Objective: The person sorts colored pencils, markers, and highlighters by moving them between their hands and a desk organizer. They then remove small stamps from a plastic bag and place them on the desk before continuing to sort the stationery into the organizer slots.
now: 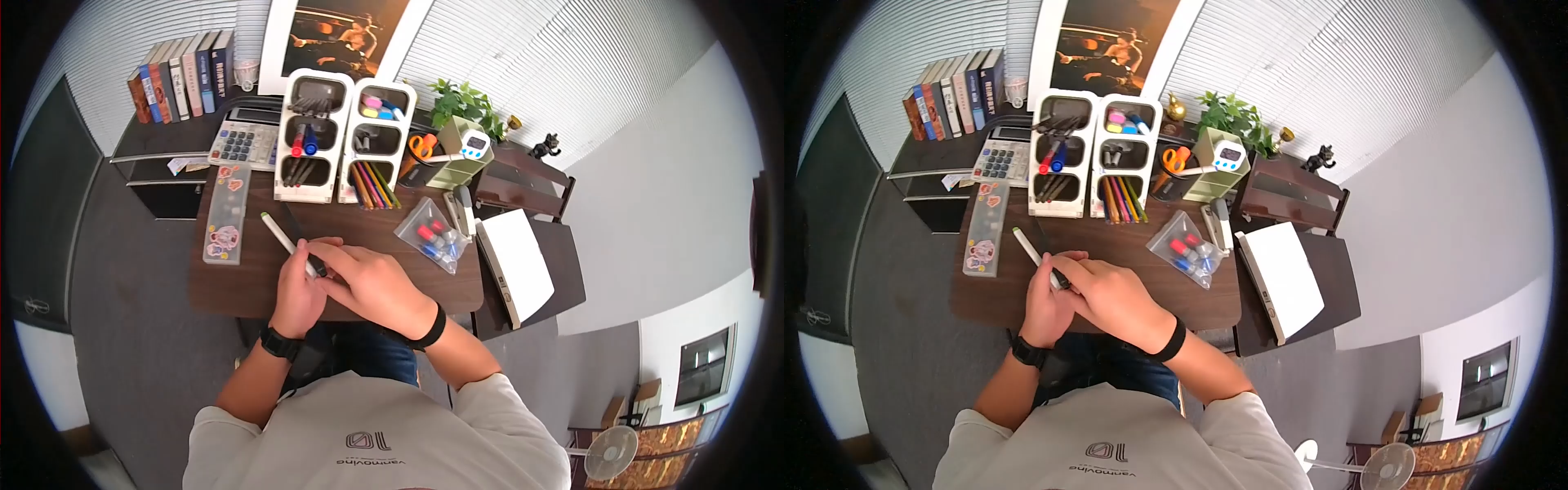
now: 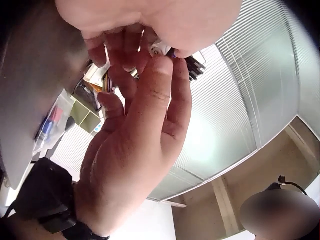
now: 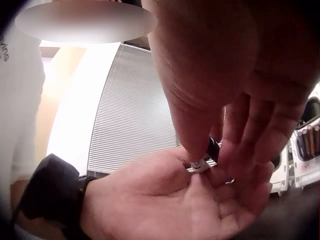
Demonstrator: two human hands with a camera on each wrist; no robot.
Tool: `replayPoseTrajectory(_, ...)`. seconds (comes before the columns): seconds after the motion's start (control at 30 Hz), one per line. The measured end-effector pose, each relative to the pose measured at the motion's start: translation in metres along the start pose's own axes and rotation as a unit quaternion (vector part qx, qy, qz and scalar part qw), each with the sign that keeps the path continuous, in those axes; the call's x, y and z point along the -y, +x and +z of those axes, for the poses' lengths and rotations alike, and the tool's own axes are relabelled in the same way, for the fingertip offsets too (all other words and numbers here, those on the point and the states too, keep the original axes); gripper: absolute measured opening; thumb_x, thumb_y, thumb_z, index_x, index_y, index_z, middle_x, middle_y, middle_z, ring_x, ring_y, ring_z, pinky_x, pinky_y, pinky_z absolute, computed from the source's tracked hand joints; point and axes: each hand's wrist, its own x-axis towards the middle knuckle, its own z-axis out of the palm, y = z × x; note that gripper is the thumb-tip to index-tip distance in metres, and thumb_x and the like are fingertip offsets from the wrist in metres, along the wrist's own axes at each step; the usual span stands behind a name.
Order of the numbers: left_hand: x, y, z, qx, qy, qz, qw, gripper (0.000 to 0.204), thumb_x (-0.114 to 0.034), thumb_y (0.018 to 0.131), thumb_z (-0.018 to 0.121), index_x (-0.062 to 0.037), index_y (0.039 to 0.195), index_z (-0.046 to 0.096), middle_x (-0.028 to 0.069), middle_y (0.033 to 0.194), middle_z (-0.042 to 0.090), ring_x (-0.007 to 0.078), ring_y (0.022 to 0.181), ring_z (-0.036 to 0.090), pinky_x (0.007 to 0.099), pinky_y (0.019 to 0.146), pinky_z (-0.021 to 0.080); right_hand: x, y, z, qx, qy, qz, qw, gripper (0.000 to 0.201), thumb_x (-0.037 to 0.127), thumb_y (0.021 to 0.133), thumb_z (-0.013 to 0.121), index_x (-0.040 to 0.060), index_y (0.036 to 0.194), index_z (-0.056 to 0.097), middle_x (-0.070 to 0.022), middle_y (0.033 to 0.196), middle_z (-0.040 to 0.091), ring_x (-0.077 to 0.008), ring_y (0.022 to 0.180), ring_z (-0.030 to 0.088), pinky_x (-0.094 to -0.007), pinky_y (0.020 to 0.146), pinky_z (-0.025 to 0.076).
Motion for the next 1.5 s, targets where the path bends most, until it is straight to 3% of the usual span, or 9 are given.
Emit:
replayPoseTrajectory(0.2, 0.0, -0.003, 0.016, -0.041, 0.035, -0.005, 0.999, 0.053, -0.04, 0.115, 0.034, 0.0026, 0.128, 0.062, 0.0116, 0.12, 0.068, 0.0194, 0.106, 0.063, 0.0353, 0.092, 0.047, -0.011, -0.008, -0.009, -0.144, 0.002, -0.092, 0.985, 0.035, 0.01, 0.088, 0.078, 0.004, 0.121, 0.071, -0.013, 0.105, 0.074, -0.0275, 0.084, 0.073, -0.0375, 0.073, 0.06)
replayPoseTrajectory(0.37, 0.006, -0.001, 0.002, -0.003, 0.031, 0.019, 0.999, 0.05, -0.045, 0.115, 0.033, -0.0082, 0.088, 0.054, 0.0036, 0.081, 0.055, 0.0159, 0.078, 0.053, 0.0377, 0.08, 0.048, -0.003, 0.017, -0.047, -0.256, -0.039, -0.008, 0.966, 0.032, 0.004, 0.085, 0.079, 0.0011, 0.116, 0.072, -0.0131, 0.096, 0.074, -0.0299, 0.084, 0.072, -0.0398, 0.074, 0.059)
replayPoseTrajectory(0.63, -0.001, -0.002, 0.005, 0.012, 0.01, -0.006, 1.0, 0.058, -0.057, 0.112, 0.032, -0.0144, 0.073, 0.043, -0.0007, 0.068, 0.04, 0.0146, 0.067, 0.044, 0.0335, 0.071, 0.042, -0.047, 0.105, -0.008, -0.165, -0.132, -0.004, 0.977, 0.02, 0.014, 0.093, 0.071, 0.002, 0.11, 0.071, -0.0157, 0.09, 0.072, -0.0348, 0.083, 0.071, -0.0444, 0.071, 0.058)
replayPoseTrajectory(0.8, 0.002, 0.001, 0.001, -0.041, -0.022, -0.001, 0.999, 0.058, -0.058, 0.111, 0.028, -0.0115, 0.086, 0.053, 0.0019, 0.078, 0.053, 0.0169, 0.076, 0.053, 0.0364, 0.079, 0.046, -0.035, 0.103, 0.002, -0.156, -0.077, 0.006, 0.985, 0.043, 0.013, 0.093, 0.069, 0.0027, 0.134, 0.061, -0.0193, 0.106, 0.071, -0.0394, 0.089, 0.07, -0.0464, 0.075, 0.058)
replayPoseTrajectory(0.83, 0.003, 0.001, 0.003, -0.066, -0.023, 0.003, 0.998, 0.059, -0.058, 0.111, 0.028, -0.0106, 0.092, 0.056, 0.0026, 0.082, 0.057, 0.0174, 0.08, 0.056, 0.0366, 0.082, 0.047, -0.025, 0.096, 0.0, -0.175, -0.088, -0.009, 0.981, 0.041, 0.011, 0.092, 0.071, 0.0032, 0.132, 0.064, -0.0173, 0.103, 0.073, -0.0319, 0.084, 0.072, -0.0424, 0.074, 0.058)
replayPoseTrajectory(0.97, -0.001, 0.003, 0.02, -0.123, -0.091, 0.024, 0.988, 0.068, -0.059, 0.112, 0.024, -0.0044, 0.123, 0.063, 0.006, 0.111, 0.064, 0.018, 0.105, 0.061, 0.0376, 0.098, 0.048, 0.001, 0.045, -0.006, -0.002, -0.012, -0.048, 0.999, 0.036, 0.015, 0.088, 0.074, 0.0046, 0.122, 0.068, -0.0137, 0.1, 0.073, -0.0294, 0.085, 0.073, -0.0398, 0.074, 0.059)
replayPoseTrajectory(1.03, -0.001, -0.004, -0.003, -0.047, -0.101, -0.007, 0.994, 0.071, -0.059, 0.112, 0.023, -0.0023, 0.136, 0.059, 0.0082, 0.126, 0.063, 0.02, 0.119, 0.06, 0.0375, 0.108, 0.045, 0.012, 0.024, -0.006, 0.071, -0.04, -0.042, 0.996, 0.04, 0.017, 0.085, 0.077, 0.0086, 0.123, 0.068, -0.0115, 0.1, 0.073, -0.0313, 0.087, 0.072, -0.0399, 0.075, 0.059)
replayPoseTrajectory(1.1, -0.002, -0.004, -0.007, 0.043, -0.014, 0.003, 0.999, 0.072, -0.06, 0.112, 0.023, -0.0014, 0.138, 0.057, 0.0093, 0.133, 0.063, 0.0221, 0.127, 0.058, 0.0388, 0.111, 0.042, 0.007, 0.01, 0.007, -0.005, 0.0, -0.065, 0.998, 0.036, 0.015, 0.084, 0.077, 0.0105, 0.119, 0.071, -0.0101, 0.099, 0.073, -0.033, 0.087, 0.071, -0.0408, 0.074, 0.059)
replayPoseTrajectory(1.5, 0.004, -0.003, 0.004, 0.054, 0.139, 0.003, 0.989, 0.066, -0.051, 0.114, 0.025, 0.0021, 0.128, 0.062, 0.0076, 0.099, 0.068, 0.0175, 0.095, 0.062, 0.0334, 0.091, 0.048, -0.019, 0.052, -0.049, -0.26, -0.087, -0.049, 0.96, 0.021, -0.002, 0.084, 0.076, 0.0019, 0.104, 0.072, -0.0138, 0.089, 0.07, -0.0325, 0.08, 0.068, -0.0417, 0.07, 0.056)
